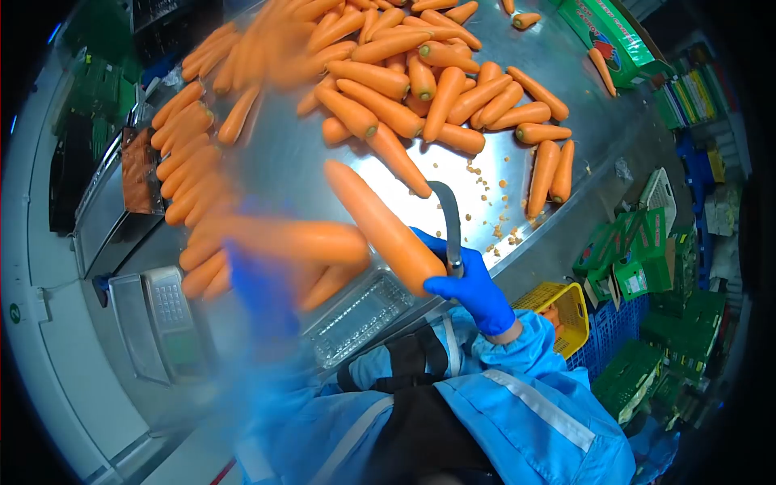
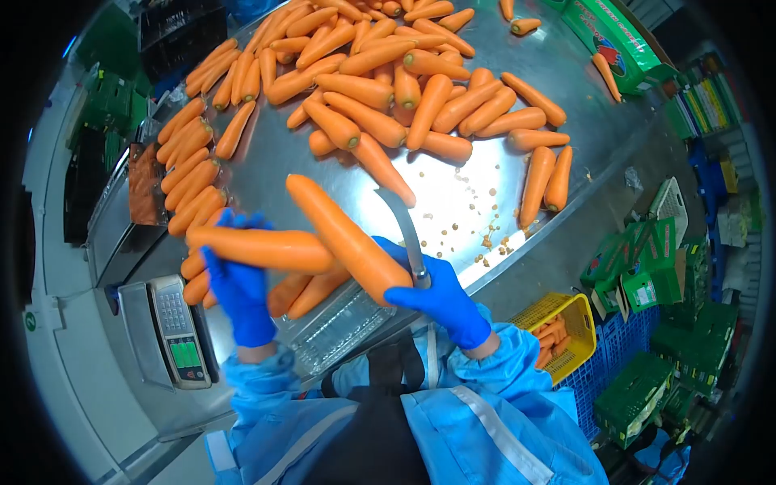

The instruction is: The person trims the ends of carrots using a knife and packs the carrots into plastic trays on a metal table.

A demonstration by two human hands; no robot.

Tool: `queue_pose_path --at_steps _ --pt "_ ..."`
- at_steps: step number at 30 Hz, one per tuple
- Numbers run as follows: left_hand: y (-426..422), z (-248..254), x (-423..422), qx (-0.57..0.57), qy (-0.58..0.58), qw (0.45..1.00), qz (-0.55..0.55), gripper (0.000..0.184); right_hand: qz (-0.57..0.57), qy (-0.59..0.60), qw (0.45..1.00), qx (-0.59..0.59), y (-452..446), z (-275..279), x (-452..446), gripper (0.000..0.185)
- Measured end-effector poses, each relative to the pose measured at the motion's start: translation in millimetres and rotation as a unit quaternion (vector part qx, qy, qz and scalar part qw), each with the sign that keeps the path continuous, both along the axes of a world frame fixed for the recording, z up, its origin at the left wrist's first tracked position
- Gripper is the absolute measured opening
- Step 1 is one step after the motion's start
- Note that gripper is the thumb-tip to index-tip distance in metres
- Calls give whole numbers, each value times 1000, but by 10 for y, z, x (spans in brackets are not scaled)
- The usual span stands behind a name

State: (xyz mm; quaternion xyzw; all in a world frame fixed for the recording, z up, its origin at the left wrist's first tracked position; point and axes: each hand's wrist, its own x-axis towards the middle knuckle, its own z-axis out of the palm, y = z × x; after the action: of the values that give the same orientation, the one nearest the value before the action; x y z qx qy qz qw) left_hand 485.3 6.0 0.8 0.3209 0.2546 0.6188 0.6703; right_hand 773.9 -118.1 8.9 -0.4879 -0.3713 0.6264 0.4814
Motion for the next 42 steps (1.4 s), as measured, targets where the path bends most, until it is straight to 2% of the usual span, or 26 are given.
queue_pose_path --at_steps 3,7,10,11,14,15,17,19,20,22,23,26,29,32,38,42 --pt "-98 -61 704 -93 16 994 -56 66 -31 -73 994 75 -225 176 167 74" --pt "-314 -27 1289 -218 28 974 -55 75 -75 -152 983 66 -549 219 289 77" --pt "-485 -40 1415 -156 66 961 -218 86 -83 -244 962 89 -719 196 299 77" --pt "-513 -81 1507 -120 91 966 -211 83 -81 -258 959 83 -763 221 304 77" --pt "-723 299 1757 -135 220 945 -202 80 -96 -306 942 101 -909 174 321 74" --pt "-746 348 1838 -162 215 943 -197 81 -108 -289 946 103 -960 155 336 71" --pt "-795 139 1885 -168 191 948 -190 82 -130 -256 952 108 -1035 117 373 66" --pt "-788 190 1871 -34 256 933 -250 77 -162 -240 952 98 -1103 67 503 56" --pt "-844 264 1888 30 322 914 -245 74 -178 -232 952 90 -1149 58 589 51" --pt "-968 474 1975 161 446 849 -233 68 -154 -335 923 109 -1179 219 830 40" --pt "-1024 536 2013 150 449 845 -247 64 -141 -385 905 115 -1180 328 933 36" --pt "-1136 544 2076 153 489 818 -263 66 -76 -519 832 179 -1131 576 1040 24" --pt "-1175 607 2102 181 527 783 -276 67 -48 -589 788 175 -1109 639 1037 20" --pt "-1198 502 2113 222 535 773 -258 65 -34 -617 768 168 -1102 662 1063 18" --pt "-1255 555 2224 178 513 795 -269 62 -42 -617 764 184 -1121 590 1060 21" --pt "-1213 597 2230 228 505 780 -292 59 -122 -558 805 159 -1169 421 1134 24"
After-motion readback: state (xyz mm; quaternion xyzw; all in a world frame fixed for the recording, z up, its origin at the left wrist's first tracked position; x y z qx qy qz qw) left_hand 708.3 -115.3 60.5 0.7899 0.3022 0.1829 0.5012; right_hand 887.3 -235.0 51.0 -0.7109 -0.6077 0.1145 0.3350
